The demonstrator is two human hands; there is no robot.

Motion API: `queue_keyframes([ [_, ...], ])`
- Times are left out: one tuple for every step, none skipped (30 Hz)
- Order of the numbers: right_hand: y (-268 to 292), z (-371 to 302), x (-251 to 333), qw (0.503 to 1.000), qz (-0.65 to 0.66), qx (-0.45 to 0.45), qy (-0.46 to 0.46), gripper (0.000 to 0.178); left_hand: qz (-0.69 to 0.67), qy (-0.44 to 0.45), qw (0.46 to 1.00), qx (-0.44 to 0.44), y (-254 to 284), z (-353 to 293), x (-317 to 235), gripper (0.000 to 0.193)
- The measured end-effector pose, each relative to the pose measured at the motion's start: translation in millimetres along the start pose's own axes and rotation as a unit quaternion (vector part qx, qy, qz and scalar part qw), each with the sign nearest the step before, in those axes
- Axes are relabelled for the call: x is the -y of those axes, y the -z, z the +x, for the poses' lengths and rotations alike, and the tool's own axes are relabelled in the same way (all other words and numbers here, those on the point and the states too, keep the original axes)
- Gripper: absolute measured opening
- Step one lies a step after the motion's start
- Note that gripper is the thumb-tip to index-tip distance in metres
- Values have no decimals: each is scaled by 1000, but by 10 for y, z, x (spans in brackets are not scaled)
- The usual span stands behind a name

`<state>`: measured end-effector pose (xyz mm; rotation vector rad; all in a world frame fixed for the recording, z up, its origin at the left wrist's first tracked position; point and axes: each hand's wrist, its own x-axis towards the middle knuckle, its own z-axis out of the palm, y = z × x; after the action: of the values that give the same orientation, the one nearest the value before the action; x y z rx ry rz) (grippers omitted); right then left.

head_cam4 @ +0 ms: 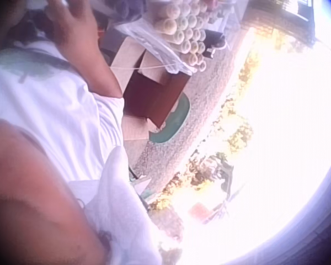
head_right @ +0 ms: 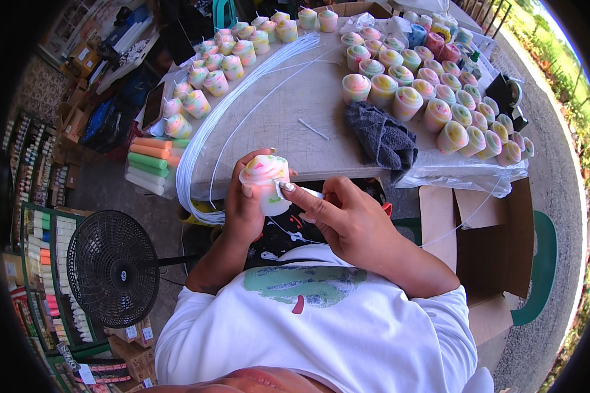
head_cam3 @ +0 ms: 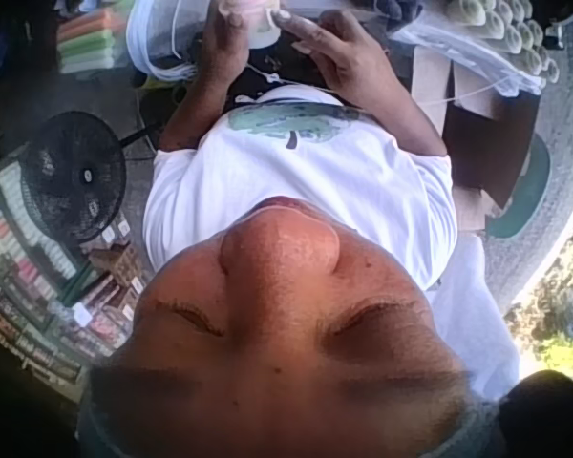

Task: The person inserts a white wick into the center of small cylindrical candles using a metal tool, then wipes the candle with a cloth. The person repeats this process for several candles on a table.

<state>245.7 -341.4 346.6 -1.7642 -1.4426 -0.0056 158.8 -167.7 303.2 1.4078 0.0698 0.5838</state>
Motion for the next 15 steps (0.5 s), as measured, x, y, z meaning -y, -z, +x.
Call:
queue_keyframes([
  [-2,-1,0,1000,0,0,-1,63,-2,0,1000,0,0,0,2,81],
  [-4,-2,1,1000,0,0,-2,63,-4,1,1000,0,0,0,4,81],
  [-6,-2,4,1000,2,1,-4,63,-6,1,1000,0,1,0,6,80],
  [-3,-7,3,1000,5,1,-5,63,-5,1,1000,-1,-5,-3,6,80],
  [0,-12,2,1000,9,1,-7,63,-4,0,1000,-1,-9,-6,7,80],
  [6,-14,-1,1000,5,1,-5,63,-3,0,1000,-2,-12,-9,9,80],
  [10,-10,2,1000,0,3,-5,63,-1,-2,1000,-2,-5,-8,17,80],
  [12,-8,4,1000,-5,4,-5,63,1,-3,1000,-2,5,-7,27,79],
  [13,-10,4,1000,-4,5,-8,62,3,-5,1000,-1,10,-6,31,78],
  [12,-13,1,1000,-2,6,-12,62,10,-8,1000,-1,10,-3,29,78],
  [11,-15,0,1000,-1,7,-15,62,17,-10,1000,-1,8,0,23,77],
  [12,-14,1,1000,2,4,-16,62,24,-13,1000,-1,7,2,20,76],
  [15,-11,4,1000,5,2,-16,62,7,-20,1000,17,31,3,32,69],
  [17,-9,6,1000,8,0,-16,62,-10,-28,999,34,77,2,56,63],
  [12,-7,4,1000,4,-2,-13,62,-27,-35,998,51,101,1,66,57],
])
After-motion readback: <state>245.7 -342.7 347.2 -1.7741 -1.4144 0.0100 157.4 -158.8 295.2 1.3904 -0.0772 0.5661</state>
